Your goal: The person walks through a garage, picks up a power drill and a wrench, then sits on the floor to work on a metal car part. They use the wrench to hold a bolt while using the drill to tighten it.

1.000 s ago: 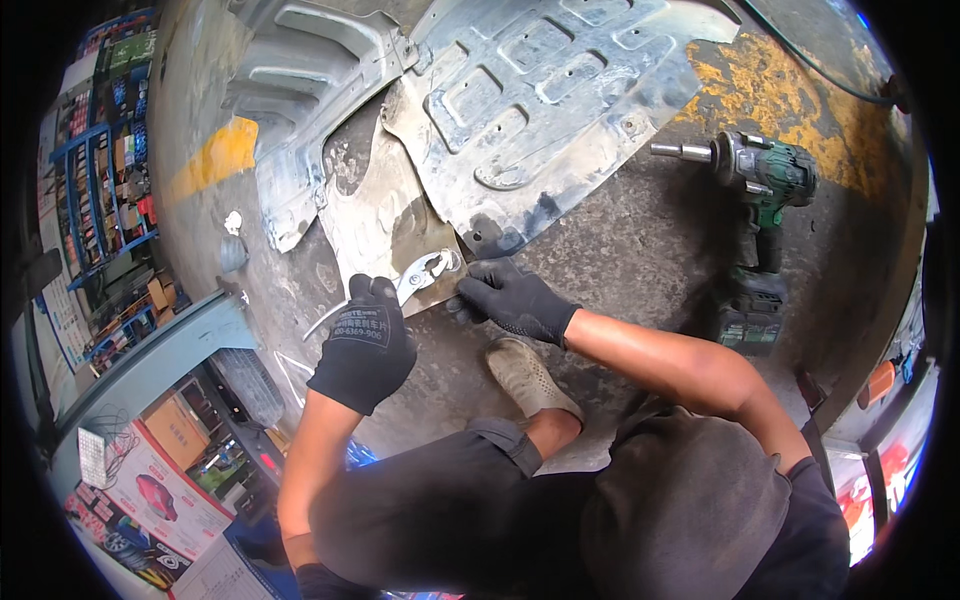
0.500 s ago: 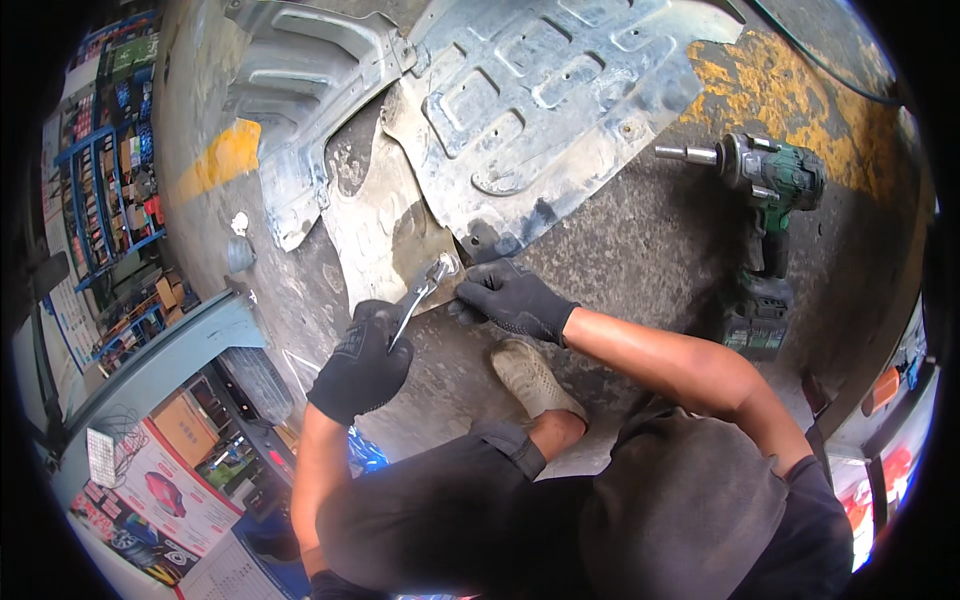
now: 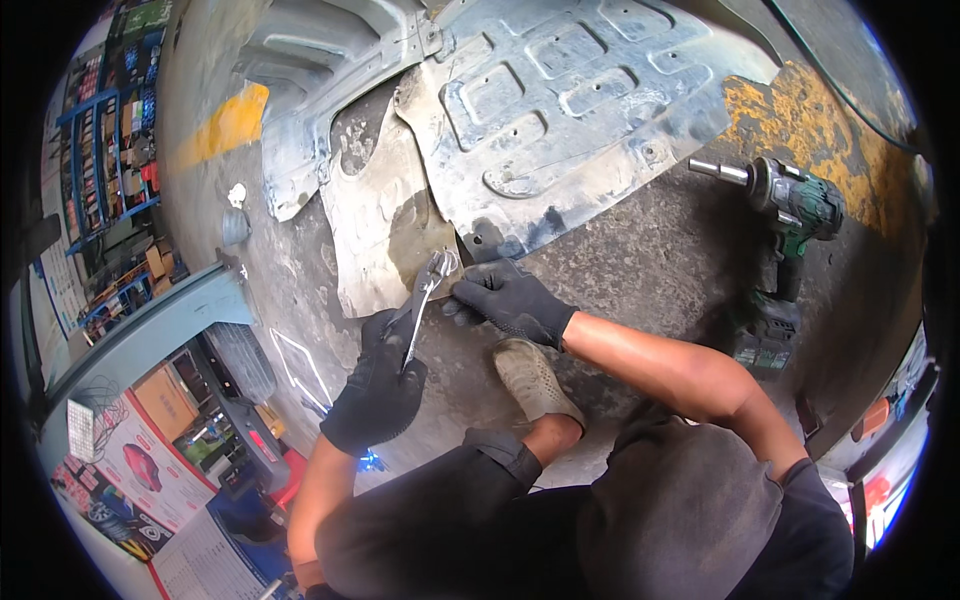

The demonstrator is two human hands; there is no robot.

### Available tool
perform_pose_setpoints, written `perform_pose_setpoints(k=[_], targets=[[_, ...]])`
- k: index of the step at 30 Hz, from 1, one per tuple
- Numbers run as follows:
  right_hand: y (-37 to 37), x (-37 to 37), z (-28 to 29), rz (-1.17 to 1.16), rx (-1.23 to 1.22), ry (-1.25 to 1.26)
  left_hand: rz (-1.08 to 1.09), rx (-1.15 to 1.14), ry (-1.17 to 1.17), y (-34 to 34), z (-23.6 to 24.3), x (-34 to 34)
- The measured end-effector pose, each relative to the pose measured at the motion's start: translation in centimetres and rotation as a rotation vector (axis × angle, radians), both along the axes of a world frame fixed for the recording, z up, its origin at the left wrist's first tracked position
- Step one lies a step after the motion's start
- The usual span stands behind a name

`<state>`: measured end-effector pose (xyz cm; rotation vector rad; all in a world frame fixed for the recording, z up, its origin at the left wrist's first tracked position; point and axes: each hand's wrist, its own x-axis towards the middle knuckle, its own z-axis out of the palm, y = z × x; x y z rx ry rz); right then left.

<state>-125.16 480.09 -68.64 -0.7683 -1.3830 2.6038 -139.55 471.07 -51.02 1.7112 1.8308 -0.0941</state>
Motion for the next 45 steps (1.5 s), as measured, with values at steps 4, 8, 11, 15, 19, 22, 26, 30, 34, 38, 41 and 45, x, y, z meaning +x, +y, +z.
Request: perform_pose_setpoints(k=[4, 8, 11, 15, 19, 22, 26, 30, 34, 38, 41, 45], targets=[[-0.9, -0.9, -1.7, -0.037, -0.039, 0.074, 0.073, -0.045, 0.018, -0.3, 0.6, 0.6], [-1.1, -0.8, -0.9, -0.032, -0.043, 0.043, -0.045, -0.029, 0.154, -0.6, 1.5, 1.3], [-1.6, -1.1, -2.4, -0.011, -0.147, 0.099, -0.105, 0.052, 0.155, -1.0, 0.2, 0.6], [-1.3, -1.1, -2.3, -0.06, -0.258, 0.074, -0.025, 0.045, 0.158, -1.6, -1.3, -0.2], [-1.2, -1.0, -1.7, -0.052, -0.318, 0.09, -0.133, 0.003, 0.111, -2.5, -3.0, -2.9], [-0.8, -0.8, -1.6, -0.052, -0.276, 0.097, 0.006, -0.212, 0.242, -1.8, -2.8, -1.8], [-1.4, -0.7, -2.6, -0.055, -0.314, 0.064, 0.048, -0.372, 0.387, -1.0, -2.4, -0.3], [-1.4, -0.7, -2.6, -0.011, -0.243, 0.045, -0.031, -0.183, 0.367, -5.3, -5.8, -2.3], [-1.3, -0.8, -2.9, -0.042, -0.193, 0.066, 0.094, -0.275, 0.374, -5.0, -6.5, -2.1], [-0.8, -0.5, -2.0, -0.042, -0.222, 0.048, 0.098, -0.193, 0.312, -4.6, -7.4, -2.5], [-0.2, 0.0, -1.2, -0.04, -0.035, 0.047, 0.029, -0.121, 0.31, -4.1, -7.2, -2.2], [-0.3, -0.2, -1.6, -0.033, -0.195, 0.075, 0.023, -0.038, 0.243, -2.7, -6.7, -2.0]])
